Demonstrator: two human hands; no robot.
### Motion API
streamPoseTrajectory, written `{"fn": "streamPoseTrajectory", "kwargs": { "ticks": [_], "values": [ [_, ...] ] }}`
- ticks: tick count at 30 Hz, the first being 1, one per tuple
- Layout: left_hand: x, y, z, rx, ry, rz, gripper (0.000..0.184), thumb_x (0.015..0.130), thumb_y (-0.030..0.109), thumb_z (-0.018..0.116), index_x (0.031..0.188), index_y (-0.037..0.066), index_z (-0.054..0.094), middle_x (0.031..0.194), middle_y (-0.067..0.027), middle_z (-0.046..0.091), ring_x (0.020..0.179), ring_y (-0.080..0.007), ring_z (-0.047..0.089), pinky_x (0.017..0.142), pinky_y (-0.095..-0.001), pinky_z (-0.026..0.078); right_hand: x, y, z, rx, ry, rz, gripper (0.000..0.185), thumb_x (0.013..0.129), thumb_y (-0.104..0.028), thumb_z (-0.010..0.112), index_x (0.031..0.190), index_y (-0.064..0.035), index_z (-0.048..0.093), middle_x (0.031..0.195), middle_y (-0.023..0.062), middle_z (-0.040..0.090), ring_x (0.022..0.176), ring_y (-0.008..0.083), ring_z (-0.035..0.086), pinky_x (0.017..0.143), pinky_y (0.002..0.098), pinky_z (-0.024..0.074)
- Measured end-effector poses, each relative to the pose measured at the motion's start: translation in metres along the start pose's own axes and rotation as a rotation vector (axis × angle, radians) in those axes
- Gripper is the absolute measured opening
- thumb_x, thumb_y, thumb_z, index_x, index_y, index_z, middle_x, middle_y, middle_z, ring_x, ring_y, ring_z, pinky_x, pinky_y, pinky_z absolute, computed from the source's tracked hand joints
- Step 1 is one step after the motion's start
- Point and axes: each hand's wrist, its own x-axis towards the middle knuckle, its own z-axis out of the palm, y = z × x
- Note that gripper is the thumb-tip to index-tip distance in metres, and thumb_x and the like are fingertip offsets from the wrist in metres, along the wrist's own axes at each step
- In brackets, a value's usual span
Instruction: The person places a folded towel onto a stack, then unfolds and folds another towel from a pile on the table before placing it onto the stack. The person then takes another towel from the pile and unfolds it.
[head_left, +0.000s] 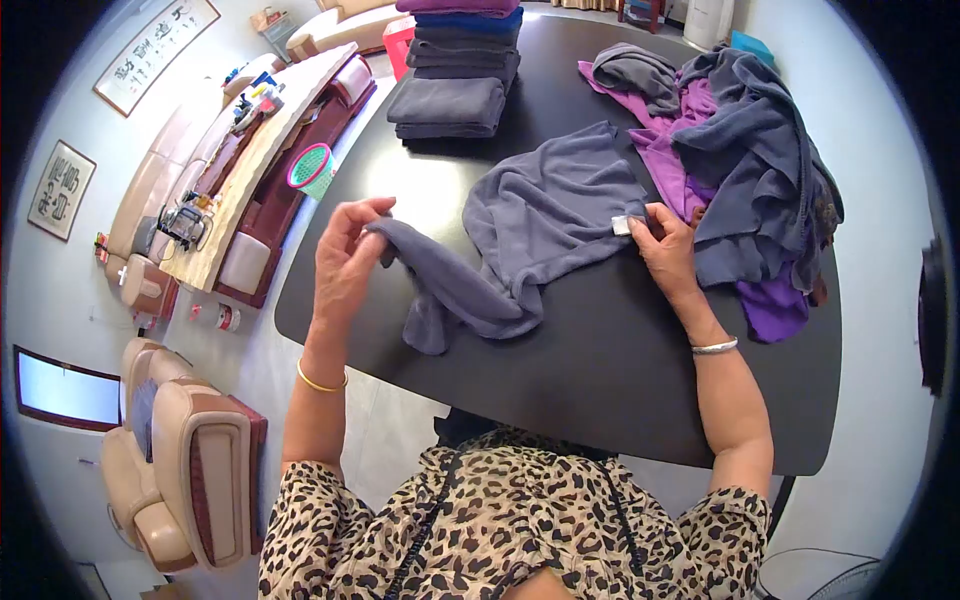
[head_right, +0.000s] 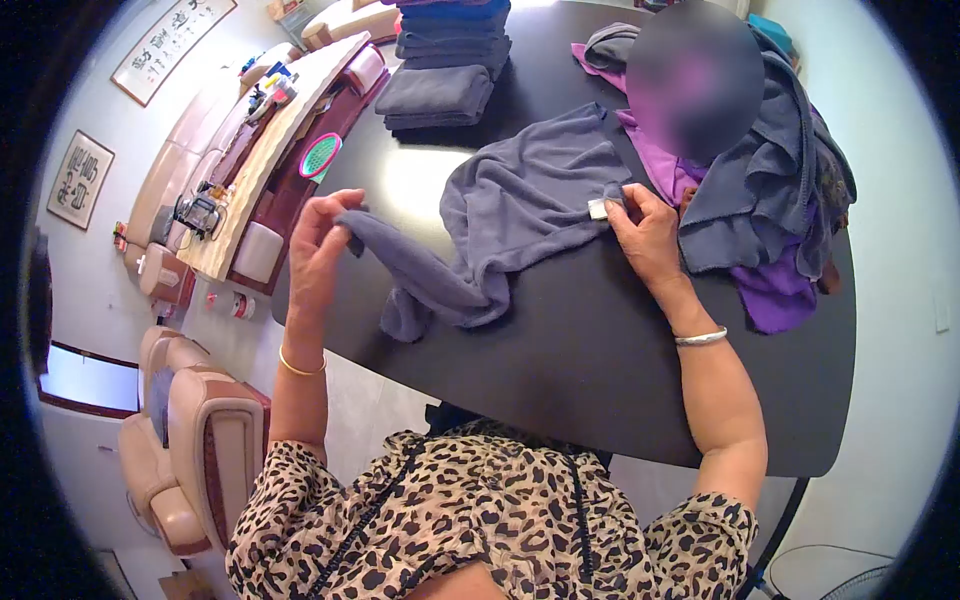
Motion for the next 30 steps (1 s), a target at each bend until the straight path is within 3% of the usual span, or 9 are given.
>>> {"fn": "streamPoseTrajectory", "kwargs": {
  "ticks": [3, 7, 9, 13, 19, 21, 23, 27, 30],
  "values": [
    [0.006, 0.015, -0.004, -0.133, -0.005, -0.026, 0.008, 0.090, 0.003, 0.056, 0.096, 0.004, 0.051, 0.087, -0.0022, 0.058, 0.078, -0.0076, 0.056, 0.068, -0.0206, 0.044, 0.001, 0.006, -0.002, -0.001, -0.001, 0.014, 0.016, 0.086, -0.014, 0.065, 0.083, 0.0006, 0.058, 0.064, -0.0012, 0.052, 0.061, 0.0051, 0.043, 0.055, 0.0248, 0.0377],
    [0.032, 0.021, 0.003, 0.168, -0.013, 0.123, 0.013, 0.086, 0.006, 0.062, 0.096, 0.004, 0.055, 0.081, -0.0002, 0.056, 0.072, -0.0076, 0.053, 0.065, -0.0216, 0.044, 0.001, 0.006, -0.002, 0.081, 0.028, 0.051, 0.017, 0.089, -0.016, 0.063, 0.084, -0.0006, 0.059, 0.064, -0.0028, 0.052, 0.057, 0.0037, 0.043, 0.051, 0.0229, 0.0368],
    [0.054, 0.004, 0.003, 0.651, 0.029, 0.229, 0.025, 0.080, 0.009, 0.069, 0.102, 0.006, 0.059, 0.081, -0.0039, 0.057, 0.072, -0.0119, 0.056, 0.066, -0.0252, 0.046, -0.003, 0.007, -0.002, 0.122, 0.031, 0.101, 0.017, 0.090, -0.018, 0.062, 0.084, -0.0021, 0.060, 0.064, -0.0034, 0.052, 0.053, 0.0036, 0.044, 0.048, 0.0219, 0.0363],
    [0.060, -0.031, -0.010, 0.724, 0.055, 0.203, 0.031, 0.075, 0.012, 0.073, 0.104, 0.006, 0.062, 0.084, -0.0066, 0.061, 0.076, -0.0147, 0.060, 0.065, -0.0295, 0.050, 0.005, 0.006, -0.009, 0.210, 0.084, 0.178, 0.020, 0.093, -0.023, 0.059, 0.085, -0.0051, 0.061, 0.064, -0.0047, 0.052, 0.045, 0.0033, 0.045, 0.041, 0.0199, 0.0353],
    [0.018, -0.020, -0.019, 0.503, -0.414, -0.205, 0.042, 0.073, 0.019, 0.079, 0.109, 0.007, 0.060, 0.090, -0.0055, 0.060, 0.079, -0.0159, 0.061, 0.067, -0.0294, 0.050, 0.005, 0.004, -0.006, 0.282, 0.094, 0.150, 0.019, 0.094, -0.023, 0.058, 0.085, -0.0056, 0.060, 0.066, -0.0042, 0.053, 0.045, 0.0018, 0.046, 0.039, 0.0182, 0.0359],
    [-0.002, 0.007, 0.000, 0.521, -0.662, 0.046, 0.046, 0.069, 0.020, 0.082, 0.107, 0.004, 0.061, 0.093, -0.0062, 0.061, 0.087, -0.0177, 0.061, 0.076, -0.0297, 0.049, 0.004, 0.003, -0.005, 0.293, 0.076, 0.161, 0.019, 0.094, -0.023, 0.059, 0.087, -0.0052, 0.061, 0.068, -0.0037, 0.055, 0.045, 0.0016, 0.046, 0.039, 0.0177, 0.0360],
    [-0.024, 0.016, 0.026, 0.626, -0.574, 0.180, 0.054, 0.064, 0.022, 0.085, 0.108, 0.005, 0.061, 0.095, -0.0088, 0.058, 0.091, -0.0226, 0.059, 0.080, -0.0321, 0.047, 0.005, 0.005, -0.006, 0.287, 0.069, 0.159, 0.019, 0.093, -0.023, 0.059, 0.087, -0.0051, 0.061, 0.068, -0.0037, 0.055, 0.046, 0.0016, 0.046, 0.039, 0.0176, 0.0360],
    [-0.013, -0.009, 0.023, 0.527, -0.726, 0.203, 0.036, 0.067, 0.009, 0.079, 0.099, 0.003, 0.063, 0.095, -0.0098, 0.055, 0.090, -0.0235, 0.057, 0.076, -0.0317, 0.047, 0.005, 0.009, -0.007, 0.288, 0.097, 0.169, 0.020, 0.093, -0.023, 0.059, 0.087, -0.0052, 0.062, 0.068, -0.0036, 0.056, 0.046, 0.0017, 0.047, 0.039, 0.0176, 0.0360],
    [0.016, -0.010, 0.000, 0.047, -0.285, -0.413, 0.014, 0.086, 0.014, 0.069, 0.091, 0.002, 0.067, 0.081, 0.0024, 0.060, 0.065, -0.0060, 0.054, 0.057, -0.0212, 0.045, 0.006, 0.013, -0.009, 0.289, 0.102, 0.172, 0.020, 0.093, -0.024, 0.059, 0.086, -0.0054, 0.062, 0.068, -0.0037, 0.055, 0.046, 0.0020, 0.047, 0.040, 0.0178, 0.0361]
  ]
}}
